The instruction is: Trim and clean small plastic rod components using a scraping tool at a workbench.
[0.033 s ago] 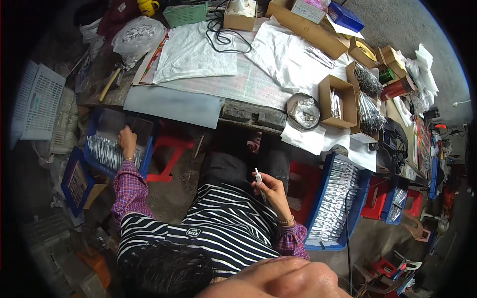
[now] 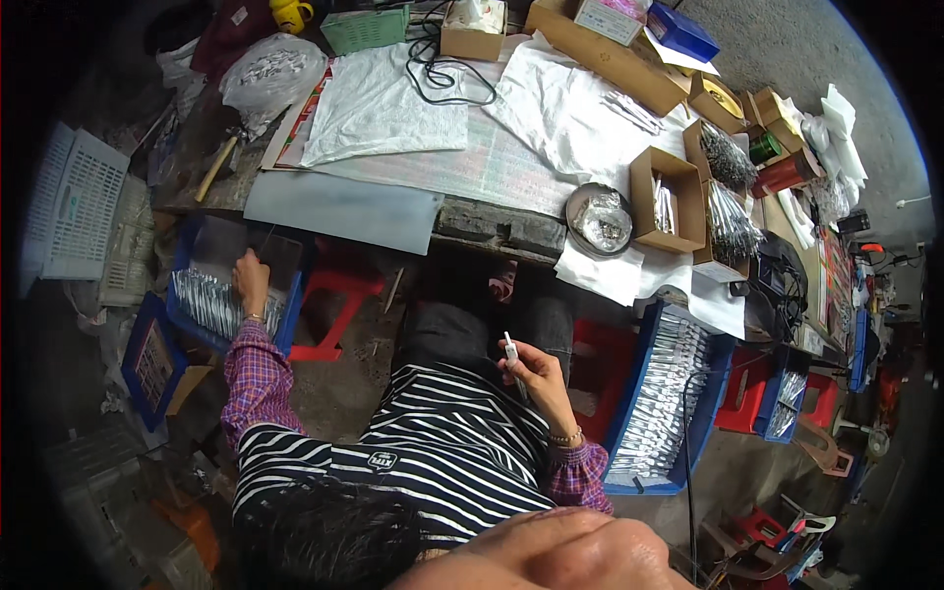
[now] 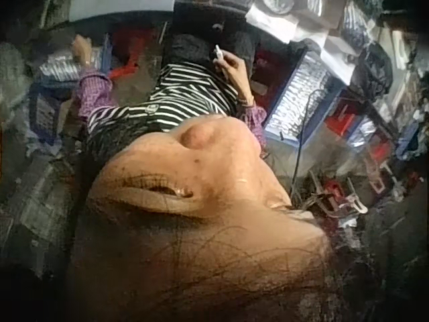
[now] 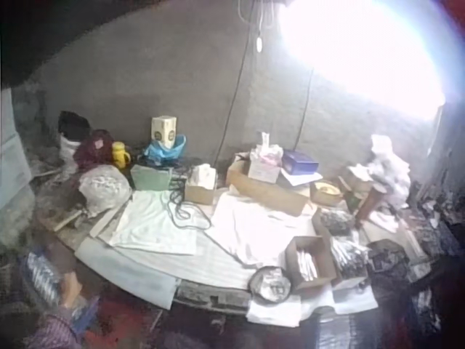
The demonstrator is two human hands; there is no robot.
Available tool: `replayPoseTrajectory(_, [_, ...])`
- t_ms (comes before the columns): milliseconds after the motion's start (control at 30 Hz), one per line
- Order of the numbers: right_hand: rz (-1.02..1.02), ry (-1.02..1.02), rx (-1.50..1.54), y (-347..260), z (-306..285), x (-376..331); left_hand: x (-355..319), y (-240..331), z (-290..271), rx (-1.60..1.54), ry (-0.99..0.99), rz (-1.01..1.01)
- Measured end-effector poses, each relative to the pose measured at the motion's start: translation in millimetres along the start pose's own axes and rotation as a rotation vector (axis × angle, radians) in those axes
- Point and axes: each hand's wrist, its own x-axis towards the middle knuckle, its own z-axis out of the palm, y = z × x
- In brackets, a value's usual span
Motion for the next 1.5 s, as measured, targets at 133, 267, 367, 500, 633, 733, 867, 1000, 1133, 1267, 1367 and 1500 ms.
replayPoseTrajectory(133, [-0.009,0.003,0.025,-1,0,0,-5,-5,-17,0.051,0.027,0.018])
replayPoseTrajectory(267, [-0.029,0.015,0.029,4,-4,0,-28,5,-60,-0.013,0.144,0.098])
replayPoseTrajectory(367, [-0.040,0.012,0.062,9,-6,2,-45,14,-95,-0.059,0.160,0.145])
replayPoseTrajectory(500, [-0.053,0.002,0.077,10,-5,4,-53,8,-89,-0.322,0.084,0.228])
replayPoseTrajectory(633, [-0.060,0.005,0.095,12,-6,3,-72,21,-85,-0.385,-0.109,0.271])
replayPoseTrajectory(733, [-0.057,0.005,0.113,14,-6,2,-93,37,-83,-0.471,-0.280,0.372])
replayPoseTrajectory(867, [-0.042,0.002,0.085,12,-5,3,-114,67,-85,-0.785,-0.579,0.480])
replayPoseTrajectory(1000, [-0.059,0.019,0.073,11,-5,0,-139,139,-111,-0.905,-0.674,0.701])
replayPoseTrajectory(1133, [-0.082,0.032,0.098,9,-5,1,-172,188,-124,-0.968,-0.663,0.868])
replayPoseTrajectory(1267, [-0.080,0.050,0.109,6,-8,-2,-194,204,-125,-0.788,-0.605,1.005])
replayPoseTrajectory(1367, [-0.071,0.077,0.145,10,-11,-2,-195,207,-131,-0.586,-0.685,1.017])
replayPoseTrajectory(1500, [-0.094,0.072,0.170,14,-10,-3,-189,203,-128,-0.477,-0.781,0.984])
